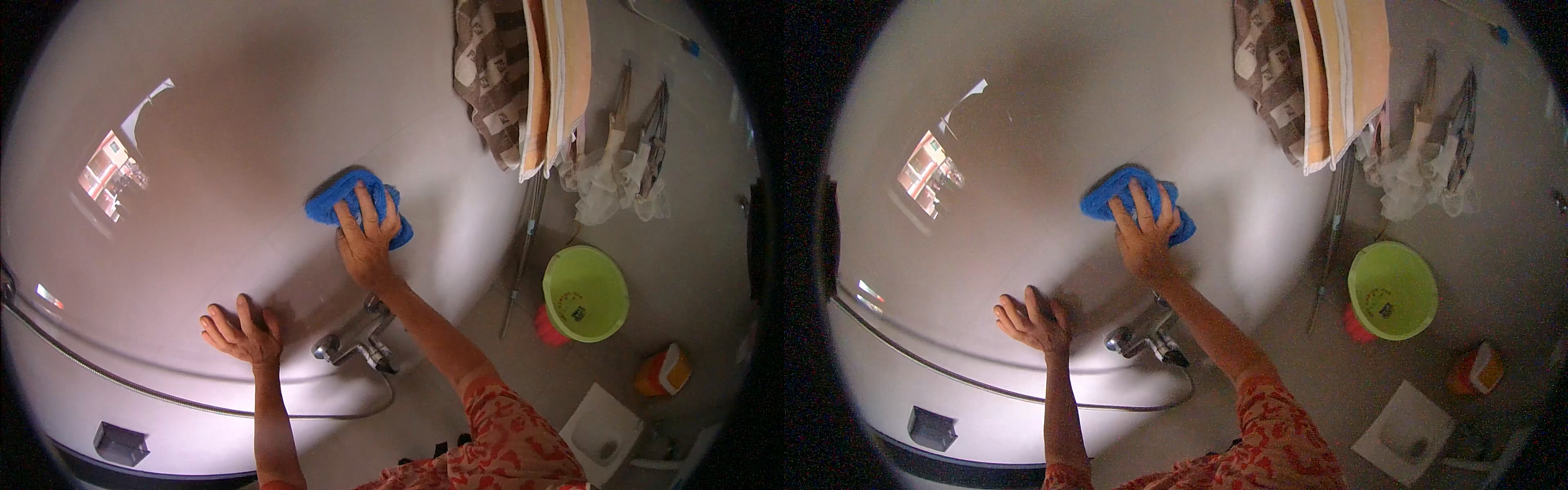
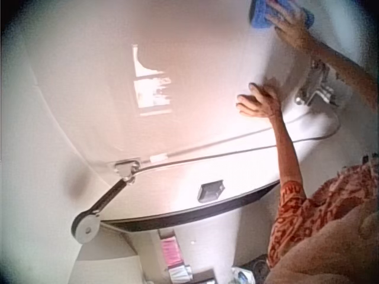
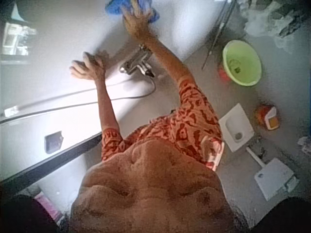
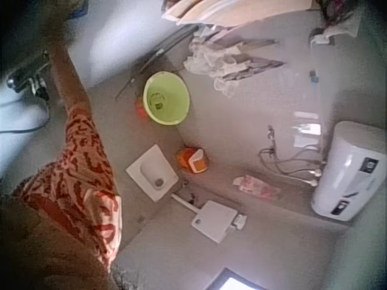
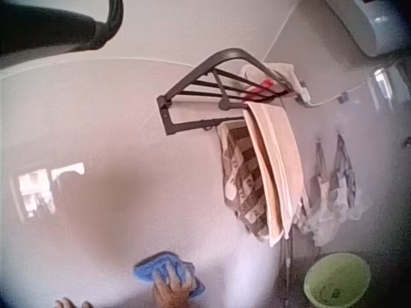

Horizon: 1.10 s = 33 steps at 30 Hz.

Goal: The person wipes a white tiled bathroom wall with a blue cloth, moving from the upper sections down to the lower areas around the shower fixtures. They clean around the shower hose and faucet, then briefly handle a towel on a rack before resuming wall wiping. Finally, they pick up a mop and wipe its handle with the cloth.

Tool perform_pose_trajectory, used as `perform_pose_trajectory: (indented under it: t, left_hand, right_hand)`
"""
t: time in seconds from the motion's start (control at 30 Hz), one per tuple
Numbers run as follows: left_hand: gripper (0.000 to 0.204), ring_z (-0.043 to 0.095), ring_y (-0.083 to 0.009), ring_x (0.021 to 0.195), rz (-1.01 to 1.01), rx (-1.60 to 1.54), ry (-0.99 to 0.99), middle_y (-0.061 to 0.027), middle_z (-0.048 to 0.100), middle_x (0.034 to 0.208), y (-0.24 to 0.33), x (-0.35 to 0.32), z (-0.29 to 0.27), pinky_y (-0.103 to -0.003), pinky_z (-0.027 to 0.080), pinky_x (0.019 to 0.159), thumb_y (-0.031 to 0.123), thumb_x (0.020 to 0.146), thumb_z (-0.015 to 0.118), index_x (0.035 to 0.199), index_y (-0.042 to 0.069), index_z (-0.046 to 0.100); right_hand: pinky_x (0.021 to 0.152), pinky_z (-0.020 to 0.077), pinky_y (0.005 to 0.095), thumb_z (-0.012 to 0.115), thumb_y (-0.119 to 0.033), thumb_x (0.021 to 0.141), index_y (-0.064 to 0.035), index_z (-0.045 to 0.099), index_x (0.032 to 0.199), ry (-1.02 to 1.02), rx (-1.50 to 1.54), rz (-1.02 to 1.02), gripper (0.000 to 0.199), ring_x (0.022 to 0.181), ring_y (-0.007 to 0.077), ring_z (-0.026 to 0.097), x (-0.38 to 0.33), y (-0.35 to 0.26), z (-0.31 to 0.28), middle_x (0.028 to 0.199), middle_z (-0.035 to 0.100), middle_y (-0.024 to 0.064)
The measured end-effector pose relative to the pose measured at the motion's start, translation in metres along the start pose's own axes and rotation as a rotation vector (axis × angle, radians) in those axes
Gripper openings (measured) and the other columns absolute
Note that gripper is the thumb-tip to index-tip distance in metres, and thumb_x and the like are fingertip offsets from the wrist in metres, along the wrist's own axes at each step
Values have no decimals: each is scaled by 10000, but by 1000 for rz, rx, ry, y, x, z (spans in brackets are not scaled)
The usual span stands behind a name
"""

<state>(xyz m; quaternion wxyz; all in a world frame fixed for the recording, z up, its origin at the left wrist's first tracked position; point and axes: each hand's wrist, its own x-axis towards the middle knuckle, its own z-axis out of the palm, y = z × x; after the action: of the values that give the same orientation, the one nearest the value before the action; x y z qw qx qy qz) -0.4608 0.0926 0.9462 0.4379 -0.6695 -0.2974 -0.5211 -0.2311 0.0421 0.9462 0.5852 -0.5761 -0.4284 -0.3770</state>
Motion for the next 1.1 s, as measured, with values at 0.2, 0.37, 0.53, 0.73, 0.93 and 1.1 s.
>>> perform_pose_trajectory:
  t: [0.2, 0.37, 0.53, 0.73, 0.93, 1.1]
  left_hand:
    - [415, 198, -404, 1293, -12, -28, -39, -181, 241, 1398, 0, 3, -5, -592, 182, 1013, 281, 792, 563, 1183, 151, 510]
    - [417, 196, -405, 1295, -2, 8, -35, -190, 246, 1395, -3, -1, -5, -594, 182, 1012, 290, 800, 558, 1187, 142, 506]
    - [427, 197, -404, 1298, 8, -6, -50, -191, 244, 1402, -3, -2, -8, -600, 185, 1008, 270, 809, 543, 1212, 141, 489]
    - [417, 195, -401, 1302, 33, -24, -5, -195, 239, 1405, 1, 4, -3, -608, 186, 1007, 229, 808, 500, 1216, 145, 485]
    - [421, 203, -408, 1297, 30, -9, -1, -203, 257, 1397, -3, 0, -5, -602, 189, 1006, 239, 790, 501, 1200, 144, 506]
    - [417, 228, -413, 1283, 22, -21, 11, -215, 302, 1373, -3, 1, -4, -588, 209, 996, 236, 762, 520, 1168, 146, 549]
  right_hand:
    - [952, 235, 567, 620, -23, 686, -127, 539, 1168, -32, -66, 142, 500, 1190, 430, 300, 31, 64, -13, 1380, 349, 122]
    - [996, 210, 550, 585, -62, 736, -137, 453, 1261, -46, -110, 296, 546, 1217, 428, 250, 44, 118, -18, 1431, 260, 116]
    - [1020, 179, 541, 478, -231, 851, -167, 295, 1386, -21, -52, 598, 569, 1247, 392, 226, 36, 169, -23, 1469, 205, 80]
    - [1079, 102, 449, 414, -365, 879, -169, 207, 1428, 96, 177, 1218, 619, 1301, 331, 265, -73, 229, -18, 1439, 286, 126]
    - [1067, 168, 503, 413, -458, 861, -254, 165, 1433, 111, 294, 1655, 657, 1310, 397, 200, -69, 159, -7, 1474, 180, 119]
    - [1078, 105, 498, 454, -432, 847, -241, 156, 1441, 36, 359, 1443, 691, 1337, 405, 66, -26, 90, -10, 1499, 90, 90]
